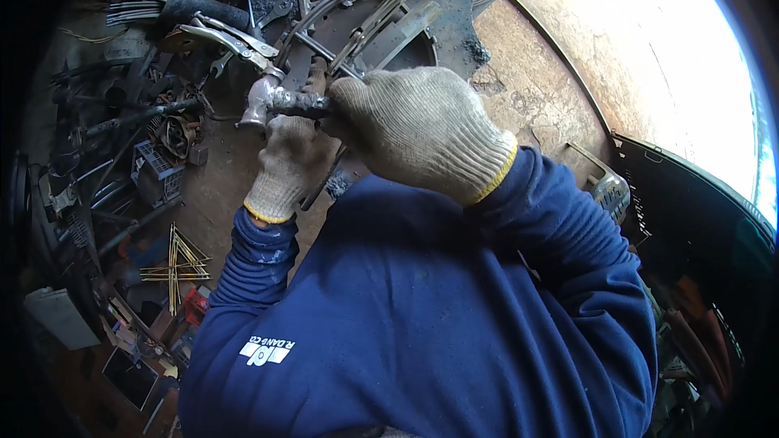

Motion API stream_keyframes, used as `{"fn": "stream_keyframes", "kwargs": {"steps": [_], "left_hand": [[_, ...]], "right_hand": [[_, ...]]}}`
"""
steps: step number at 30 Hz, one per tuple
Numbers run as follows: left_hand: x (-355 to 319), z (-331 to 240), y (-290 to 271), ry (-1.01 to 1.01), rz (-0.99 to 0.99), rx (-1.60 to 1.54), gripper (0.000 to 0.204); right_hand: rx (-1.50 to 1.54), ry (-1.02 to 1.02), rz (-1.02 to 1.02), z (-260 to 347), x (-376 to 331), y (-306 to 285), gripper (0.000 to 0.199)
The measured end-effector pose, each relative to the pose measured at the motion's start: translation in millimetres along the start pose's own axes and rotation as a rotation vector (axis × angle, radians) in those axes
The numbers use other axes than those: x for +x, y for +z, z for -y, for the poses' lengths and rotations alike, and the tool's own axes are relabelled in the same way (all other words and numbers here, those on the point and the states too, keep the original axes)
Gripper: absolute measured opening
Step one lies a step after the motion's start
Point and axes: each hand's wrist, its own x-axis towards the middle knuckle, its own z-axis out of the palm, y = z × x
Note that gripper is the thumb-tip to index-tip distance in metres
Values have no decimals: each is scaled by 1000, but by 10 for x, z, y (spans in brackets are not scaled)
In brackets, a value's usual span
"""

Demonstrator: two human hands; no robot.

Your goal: The person assembles a metal structure by aligning curved pipes and flat plates in a jig, using a hammer to seat the components, and then performs arc welding at multiple joints.

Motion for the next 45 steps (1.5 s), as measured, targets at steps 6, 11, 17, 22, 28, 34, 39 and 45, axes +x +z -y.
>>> {"fn": "stream_keyframes", "kwargs": {"steps": [6, 11, 17, 22, 28, 34, 39, 45], "left_hand": [[76, -185, -115, -155, 114, -44, 27], [-14, 12, -122, -120, -49, -128, 21], [129, 82, -330, -40, -284, 51, 23], [472, 141, -546, 211, -360, 557, 19], [752, 205, -585, 195, -244, 664, 33], [817, 228, -645, 177, -107, 597, 33], [785, 307, -604, 106, -140, 532, 37], [791, 281, -692, 33, -156, 282, 26]], "right_hand": [[68, 40, -53, -42, -105, 18, 31], [229, -49, -48, 52, -455, -46, 33], [232, 45, -43, -214, -912, -39, 41], [260, 145, -18, -208, -1032, -13, 41], [234, 109, 17, -221, -1040, 32, 41], [291, 126, -7, -259, -1090, 108, 40], [291, 119, -24, -239, -1049, 126, 41], [296, 100, 9, -220, -917, 71, 41]]}}
